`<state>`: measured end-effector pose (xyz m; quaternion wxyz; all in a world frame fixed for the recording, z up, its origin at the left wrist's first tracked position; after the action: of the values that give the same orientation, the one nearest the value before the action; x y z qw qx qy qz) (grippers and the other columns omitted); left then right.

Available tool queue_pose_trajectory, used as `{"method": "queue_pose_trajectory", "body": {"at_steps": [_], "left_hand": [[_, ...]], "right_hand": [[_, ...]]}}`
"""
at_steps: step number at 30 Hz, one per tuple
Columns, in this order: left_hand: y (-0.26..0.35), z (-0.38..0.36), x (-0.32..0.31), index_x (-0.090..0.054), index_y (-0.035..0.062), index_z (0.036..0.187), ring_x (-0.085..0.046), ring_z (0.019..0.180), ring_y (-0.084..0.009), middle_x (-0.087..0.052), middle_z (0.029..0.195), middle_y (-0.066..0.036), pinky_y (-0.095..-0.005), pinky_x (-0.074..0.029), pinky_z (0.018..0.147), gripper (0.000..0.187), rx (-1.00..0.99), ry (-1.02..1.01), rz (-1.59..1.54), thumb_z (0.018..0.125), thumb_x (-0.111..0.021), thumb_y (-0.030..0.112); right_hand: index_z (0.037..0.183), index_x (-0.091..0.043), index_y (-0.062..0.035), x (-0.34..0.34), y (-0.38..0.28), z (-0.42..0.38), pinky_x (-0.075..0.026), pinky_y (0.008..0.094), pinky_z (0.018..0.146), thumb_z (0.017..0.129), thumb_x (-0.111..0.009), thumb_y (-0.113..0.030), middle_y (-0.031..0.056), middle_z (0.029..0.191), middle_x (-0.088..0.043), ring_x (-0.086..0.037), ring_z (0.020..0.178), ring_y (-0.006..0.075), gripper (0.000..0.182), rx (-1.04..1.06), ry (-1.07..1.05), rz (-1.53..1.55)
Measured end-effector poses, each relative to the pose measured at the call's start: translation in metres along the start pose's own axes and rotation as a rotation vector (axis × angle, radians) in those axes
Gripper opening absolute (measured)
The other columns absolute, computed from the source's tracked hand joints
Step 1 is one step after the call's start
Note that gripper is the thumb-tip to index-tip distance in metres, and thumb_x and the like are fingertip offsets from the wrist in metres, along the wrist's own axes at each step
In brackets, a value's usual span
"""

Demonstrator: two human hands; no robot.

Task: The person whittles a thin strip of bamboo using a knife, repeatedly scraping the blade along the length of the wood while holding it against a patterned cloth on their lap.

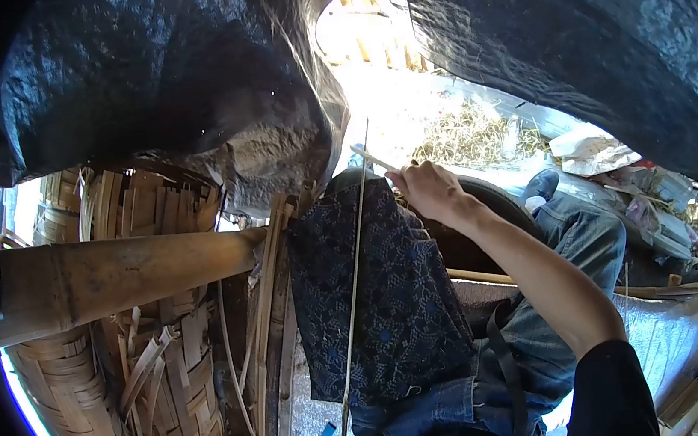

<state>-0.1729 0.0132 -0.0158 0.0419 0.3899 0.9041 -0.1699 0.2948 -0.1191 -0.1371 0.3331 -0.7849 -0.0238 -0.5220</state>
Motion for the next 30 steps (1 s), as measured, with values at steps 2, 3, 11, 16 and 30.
{"method": "queue_pose_trajectory", "body": {"at_steps": [2,3,11,16,30], "left_hand": [[0.007,0.002,0.001,-0.039,0.0172,0.065,-0.026,0.038,-0.0064,-0.033,0.05,0.005,-0.0197,-0.022,0.032,0.038,-0.053,0.029,0.041,0.095,-0.037,0.041],[0.009,0.0,0.0,-0.039,0.0173,0.065,-0.027,0.038,-0.0062,-0.033,0.05,0.005,-0.0196,-0.022,0.032,0.038,-0.093,0.058,0.063,0.095,-0.037,0.04],[0.062,-0.001,-0.059,-0.045,0.0096,0.075,-0.029,0.043,-0.0067,-0.032,0.052,0.004,-0.0228,-0.026,0.042,0.041,-0.32,0.001,0.344,0.097,-0.034,0.042],[0.068,0.006,-0.076,-0.052,0.0073,0.082,-0.033,0.049,-0.0076,-0.036,0.057,0.004,-0.0229,-0.029,0.048,0.044,-0.227,-0.018,0.225,0.096,-0.036,0.046],[0.092,0.009,-0.108,-0.049,0.0053,0.09,-0.048,0.05,-0.0107,-0.053,0.068,-0.004,-0.0227,-0.037,0.045,0.024,-0.562,-0.178,0.36,0.094,-0.048,0.029]], "right_hand": [[0.064,-0.052,-0.0042,0.012,0.003,0.0,-0.033,0.0285,0.029,0.1,-0.031,-0.032,0.0016,0.042,-0.041,-0.035,0.03,0.0095,0.05,0.051,0.148,0.121],[0.066,-0.053,-0.0041,0.022,-0.007,-0.008,-0.031,0.0274,0.028,0.1,-0.031,-0.032,0.0009,0.043,-0.04,-0.034,0.03,0.0082,0.049,0.043,0.158,0.188],[0.069,-0.049,-0.0016,0.021,-0.073,-0.128,-0.036,0.0396,0.038,0.095,-0.046,-0.031,0.0134,0.046,-0.048,-0.049,0.036,0.0266,0.039,0.156,-0.018,0.362],[0.071,-0.049,-0.0019,0.012,-0.082,-0.161,-0.037,0.0395,0.039,0.094,-0.047,-0.032,0.0138,0.047,-0.049,-0.05,0.038,0.0285,0.038,0.101,-0.109,0.359],[0.068,-0.047,-0.003,0.009,-0.091,-0.181,-0.037,0.0374,0.037,0.094,-0.046,-0.037,0.0113,0.044,-0.046,-0.048,0.035,0.024,0.043,0.148,-0.158,0.43]]}}
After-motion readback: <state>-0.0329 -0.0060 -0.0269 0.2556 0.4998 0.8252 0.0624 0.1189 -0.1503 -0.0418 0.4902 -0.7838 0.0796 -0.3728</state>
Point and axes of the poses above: each hand's wrist, its own z-axis towards the middle knuckle, its own x-axis out of the back of the hand, y = z × x, the point moved 6 cm from there along z, towards the middle knuckle
